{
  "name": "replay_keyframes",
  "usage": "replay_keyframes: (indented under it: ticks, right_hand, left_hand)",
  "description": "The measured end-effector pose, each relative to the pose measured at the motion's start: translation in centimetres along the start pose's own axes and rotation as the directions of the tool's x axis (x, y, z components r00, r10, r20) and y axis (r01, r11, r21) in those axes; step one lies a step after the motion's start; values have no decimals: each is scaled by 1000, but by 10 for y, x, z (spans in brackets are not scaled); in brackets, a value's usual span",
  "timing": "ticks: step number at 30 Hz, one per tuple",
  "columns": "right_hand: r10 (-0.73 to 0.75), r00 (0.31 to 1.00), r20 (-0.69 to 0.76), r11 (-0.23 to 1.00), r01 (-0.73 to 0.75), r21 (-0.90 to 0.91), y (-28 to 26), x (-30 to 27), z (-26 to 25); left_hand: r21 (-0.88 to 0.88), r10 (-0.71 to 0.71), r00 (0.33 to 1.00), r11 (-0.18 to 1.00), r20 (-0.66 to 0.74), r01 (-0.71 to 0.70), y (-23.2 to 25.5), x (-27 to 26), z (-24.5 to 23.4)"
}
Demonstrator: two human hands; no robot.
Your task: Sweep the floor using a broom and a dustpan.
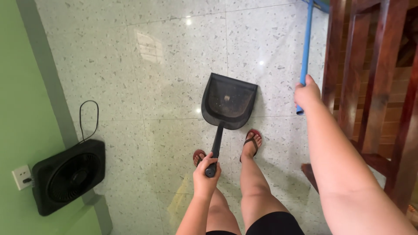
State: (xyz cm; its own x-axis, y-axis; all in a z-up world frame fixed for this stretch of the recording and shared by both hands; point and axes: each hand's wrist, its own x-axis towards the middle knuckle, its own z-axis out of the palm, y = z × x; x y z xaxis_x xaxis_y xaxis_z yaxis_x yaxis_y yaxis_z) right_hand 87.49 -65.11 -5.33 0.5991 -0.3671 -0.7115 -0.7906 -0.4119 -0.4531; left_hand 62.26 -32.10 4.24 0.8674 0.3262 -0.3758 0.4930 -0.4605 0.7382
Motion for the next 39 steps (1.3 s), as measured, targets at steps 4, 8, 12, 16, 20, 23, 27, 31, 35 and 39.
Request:
replay_keyframes:
  ticks: [4, 8, 12, 16, 20, 23, 27, 31, 35, 39]
  right_hand:
    - [-4, 1000, 4, 986, 5, -164, -10, 8, 23]
    - [-44, 993, 111, 944, 78, -320, -24, -10, 32]
    - [168, 935, 311, 885, -4, -466, -19, -54, 36]
    - [31, 932, 361, 761, 212, -613, 95, -106, 42]
    - [-76, 893, 444, 932, 222, -286, 144, -188, 4]
    - [79, 877, 474, 956, 68, -285, 105, -220, -29]
    - [194, 937, 292, 924, -75, -376, 50, -191, -26]
    - [-16, 978, 209, 897, 107, -429, 8, -101, 27]
    - [-168, 979, 113, 916, 198, -350, -56, -85, 81]
    - [-86, 981, 172, 869, 159, -469, -42, -87, 145]
  left_hand:
    - [4, 32, 998, 999, -62, -32, 2, 9, 4]
    - [13, -6, 997, 1000, -72, 7, 4, 16, 5]
    - [15, -58, 998, 998, -31, 59, 11, 23, -3]
    - [6, -18, 999, 1000, -43, 19, 11, 30, -3]
    - [25, -55, 998, 998, -6, 55, 7, 29, -8]
    - [6, -55, 998, 998, -7, 55, -1, 24, -16]
    - [-28, -33, 999, 999, -32, 32, -26, 17, -39]
    - [-18, -28, 997, 999, -78, 27, -60, 2, -74]
    - [-40, -108, 991, 994, -79, 105, -81, -15, -110]
    - [-41, -245, 962, 970, -125, 241, -105, -28, -141]
